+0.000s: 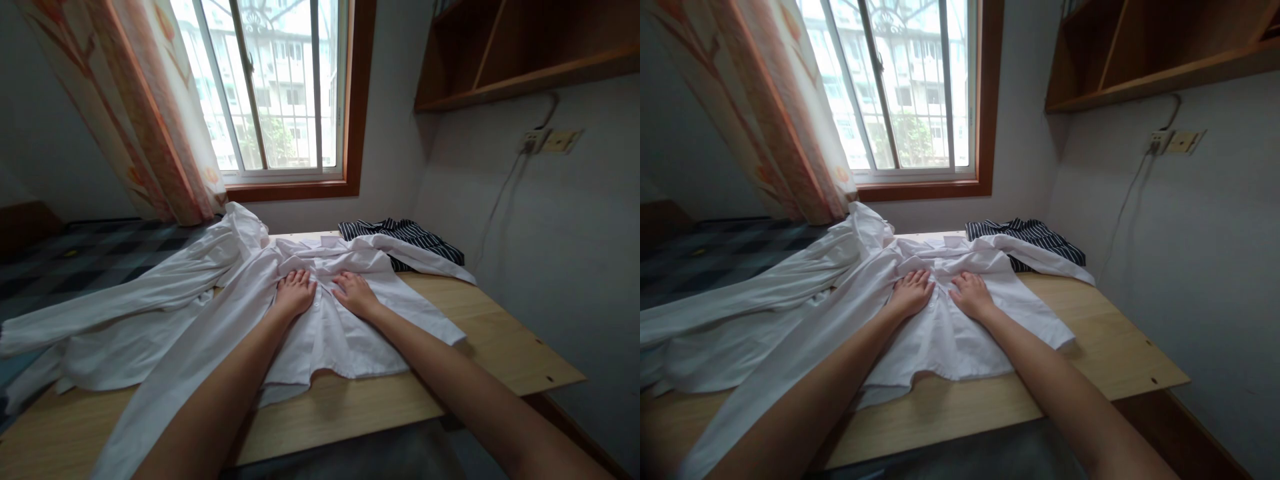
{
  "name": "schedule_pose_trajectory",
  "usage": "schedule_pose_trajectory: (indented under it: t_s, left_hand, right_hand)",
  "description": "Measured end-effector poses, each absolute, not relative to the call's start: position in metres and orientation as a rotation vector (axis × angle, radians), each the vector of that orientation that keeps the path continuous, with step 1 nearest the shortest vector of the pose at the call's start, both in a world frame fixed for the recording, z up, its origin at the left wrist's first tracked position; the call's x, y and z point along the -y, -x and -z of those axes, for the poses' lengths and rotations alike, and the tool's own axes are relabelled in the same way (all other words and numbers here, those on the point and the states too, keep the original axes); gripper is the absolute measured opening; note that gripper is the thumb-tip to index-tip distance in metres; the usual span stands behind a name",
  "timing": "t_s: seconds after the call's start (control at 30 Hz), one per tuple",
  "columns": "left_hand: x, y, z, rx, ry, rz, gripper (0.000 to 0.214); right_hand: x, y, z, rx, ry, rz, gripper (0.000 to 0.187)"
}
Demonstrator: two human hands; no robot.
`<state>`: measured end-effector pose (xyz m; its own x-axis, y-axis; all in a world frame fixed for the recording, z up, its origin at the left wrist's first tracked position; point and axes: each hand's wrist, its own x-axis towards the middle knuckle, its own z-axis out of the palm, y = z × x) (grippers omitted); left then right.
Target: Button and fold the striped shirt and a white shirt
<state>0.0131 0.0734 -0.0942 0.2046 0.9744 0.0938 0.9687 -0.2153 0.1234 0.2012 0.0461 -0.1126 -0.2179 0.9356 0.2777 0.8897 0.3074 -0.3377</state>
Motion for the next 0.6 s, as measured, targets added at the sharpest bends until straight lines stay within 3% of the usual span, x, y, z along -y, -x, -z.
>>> schedule_pose_trajectory:
  t_s: [0.17,0.47,0.6]
  left_hand:
    - [-0.082,-0.021,0.097,-2.037,-2.392,-0.277,0.055]
    - [-0.094,-0.018,0.098,-1.996,-2.442,-0.361,0.051]
    - [-0.088,-0.009,0.097,-1.874,-2.533,-0.603,0.041]
  right_hand:
    - [-0.037,-0.205,0.096,2.216,1.556,-0.069,0.028]
    - [-0.027,-0.196,0.118,2.193,1.555,-0.172,0.039]
    - [-0.032,-0.212,0.122,2.227,1.445,-0.179,0.038]
